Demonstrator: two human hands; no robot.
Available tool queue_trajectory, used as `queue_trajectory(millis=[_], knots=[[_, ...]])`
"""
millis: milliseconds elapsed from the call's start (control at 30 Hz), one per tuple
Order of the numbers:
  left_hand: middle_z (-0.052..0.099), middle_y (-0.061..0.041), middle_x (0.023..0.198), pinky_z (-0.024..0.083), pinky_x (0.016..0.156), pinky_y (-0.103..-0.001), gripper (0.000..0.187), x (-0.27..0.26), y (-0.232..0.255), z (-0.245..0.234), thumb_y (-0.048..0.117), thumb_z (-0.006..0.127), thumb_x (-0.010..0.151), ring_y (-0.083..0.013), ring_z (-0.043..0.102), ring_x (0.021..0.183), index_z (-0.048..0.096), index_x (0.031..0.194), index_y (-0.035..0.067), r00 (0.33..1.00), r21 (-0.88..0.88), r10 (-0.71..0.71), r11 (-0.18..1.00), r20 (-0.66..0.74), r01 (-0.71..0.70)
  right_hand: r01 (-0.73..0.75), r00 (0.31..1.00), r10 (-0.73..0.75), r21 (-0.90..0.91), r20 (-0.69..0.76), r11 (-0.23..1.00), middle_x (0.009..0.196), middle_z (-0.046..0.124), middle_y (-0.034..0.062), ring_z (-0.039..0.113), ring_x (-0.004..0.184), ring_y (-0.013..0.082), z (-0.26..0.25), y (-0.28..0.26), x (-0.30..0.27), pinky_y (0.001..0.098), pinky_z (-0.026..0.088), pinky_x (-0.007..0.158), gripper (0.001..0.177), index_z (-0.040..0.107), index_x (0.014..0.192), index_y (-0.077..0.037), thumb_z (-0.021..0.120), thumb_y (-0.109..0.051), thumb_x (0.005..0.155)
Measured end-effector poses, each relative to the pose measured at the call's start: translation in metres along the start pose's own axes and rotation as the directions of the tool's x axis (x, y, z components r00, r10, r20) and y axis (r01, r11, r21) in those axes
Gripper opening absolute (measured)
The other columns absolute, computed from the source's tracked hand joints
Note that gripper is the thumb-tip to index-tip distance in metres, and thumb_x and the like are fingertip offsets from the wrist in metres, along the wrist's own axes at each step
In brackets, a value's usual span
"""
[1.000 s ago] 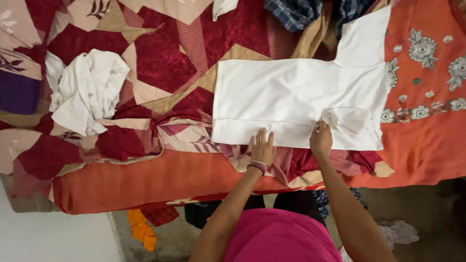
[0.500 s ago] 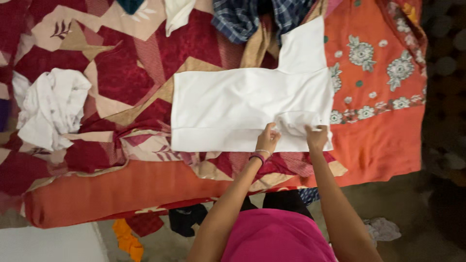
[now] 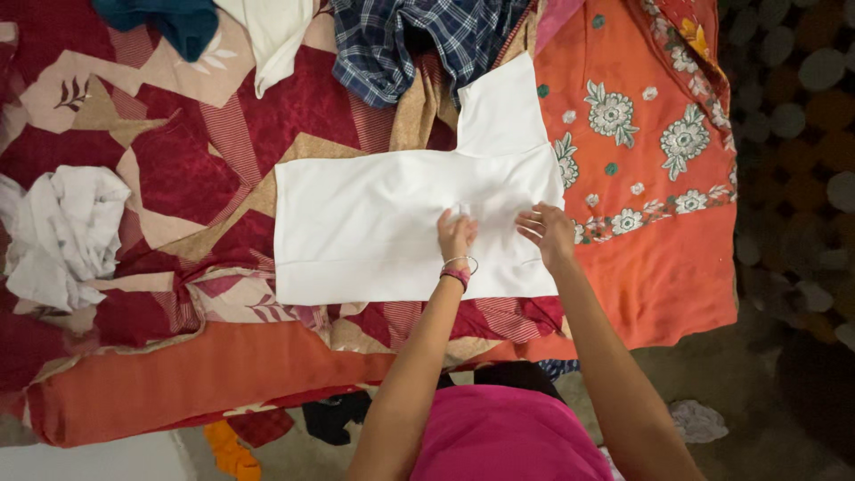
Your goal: The person folds white garments on a bed by smoothing the fabric and folding the sleeves and sides inward to form rectangular bundles.
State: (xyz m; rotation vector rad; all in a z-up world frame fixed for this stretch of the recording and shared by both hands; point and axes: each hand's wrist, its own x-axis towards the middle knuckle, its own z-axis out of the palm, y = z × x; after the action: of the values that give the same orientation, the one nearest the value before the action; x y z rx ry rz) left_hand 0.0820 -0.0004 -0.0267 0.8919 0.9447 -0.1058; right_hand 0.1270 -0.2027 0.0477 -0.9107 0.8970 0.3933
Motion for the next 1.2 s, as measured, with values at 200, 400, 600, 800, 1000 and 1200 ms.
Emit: queue_trajectory(millis=[200,400,600,800,1000,1200], knots=[[0.073,-0.011,0.111,0.057,0.084,-0.031,0.029,-0.016,-0.027,-0.012,0.015,0.071,0.097,-0.0195,0.071,0.096,0.065,0.124,0.006,0.885,0.577,0.465,0.715,0.032,-0.396,0.289,0.922,-0.387,-0.692,0.015,0.662,0.078,0.069,0.0172,0.065,0.066,0.0258,-0.037,0.051,0.019,0.0345,0.052,0.058,0.012,0.067,0.096,0.003,0.071,-0.009,0.095],[0.062,-0.012,0.114,0.058,0.08,-0.036,0.048,-0.055,0.004,0.006,0.008,0.066,0.088,-0.0241,0.067,0.096,0.058,0.135,0.012,0.882,0.733,0.397,0.517,0.252,-0.442,0.492,0.751,-0.605,-0.835,0.265,0.246,0.082,0.071,0.0139,0.069,0.071,0.0252,-0.026,0.049,0.006,0.0348,0.054,0.068,0.011,0.068,0.095,0.001,0.074,-0.005,0.088],[0.053,-0.017,0.123,0.05,0.092,-0.049,0.062,-0.063,0.075,0.041,0.009,0.075,0.083,-0.0361,0.055,0.113,0.054,0.142,0.012,0.791,0.877,0.482,0.091,0.376,-0.472,0.469,0.711,-0.643,-0.873,0.283,0.135,0.079,0.066,0.0174,0.066,0.072,0.0324,0.036,-0.004,0.003,0.0437,0.051,0.068,0.023,0.063,0.107,0.0,0.076,-0.006,0.088],[0.053,-0.014,0.122,0.048,0.088,-0.05,0.055,-0.04,0.097,0.057,0.015,0.081,0.074,-0.035,0.055,0.113,0.058,0.124,0.01,0.821,0.885,0.33,-0.174,0.466,-0.432,0.262,0.879,-0.458,-0.935,0.129,0.239,0.074,0.068,0.0158,0.068,0.07,0.0325,0.046,-0.007,0.037,0.0467,0.051,0.067,0.048,0.054,0.109,-0.001,0.084,-0.02,0.077],[0.06,-0.01,0.111,0.049,0.086,-0.048,0.029,-0.01,0.089,0.049,0.007,0.074,0.082,-0.0331,0.06,0.105,0.059,0.107,0.009,0.829,0.895,0.339,-0.153,0.445,-0.418,0.155,0.945,-0.326,-0.879,-0.001,0.452,0.072,0.069,0.0221,0.063,0.054,0.0254,0.043,-0.009,0.047,0.0395,0.047,0.051,0.015,0.061,0.106,-0.003,0.067,-0.012,0.097],[0.062,-0.011,0.102,0.047,0.085,-0.046,0.029,-0.043,0.096,0.034,0.001,0.07,0.08,-0.0336,0.059,0.098,0.062,0.106,0.008,0.67,0.766,0.458,-0.037,0.584,-0.642,0.273,0.962,-0.233,-0.458,0.143,0.846,0.082,0.073,0.0125,0.067,0.056,0.019,0.008,-0.012,0.023,0.0334,0.054,0.049,0.015,0.062,0.11,-0.001,0.059,-0.005,0.096]])
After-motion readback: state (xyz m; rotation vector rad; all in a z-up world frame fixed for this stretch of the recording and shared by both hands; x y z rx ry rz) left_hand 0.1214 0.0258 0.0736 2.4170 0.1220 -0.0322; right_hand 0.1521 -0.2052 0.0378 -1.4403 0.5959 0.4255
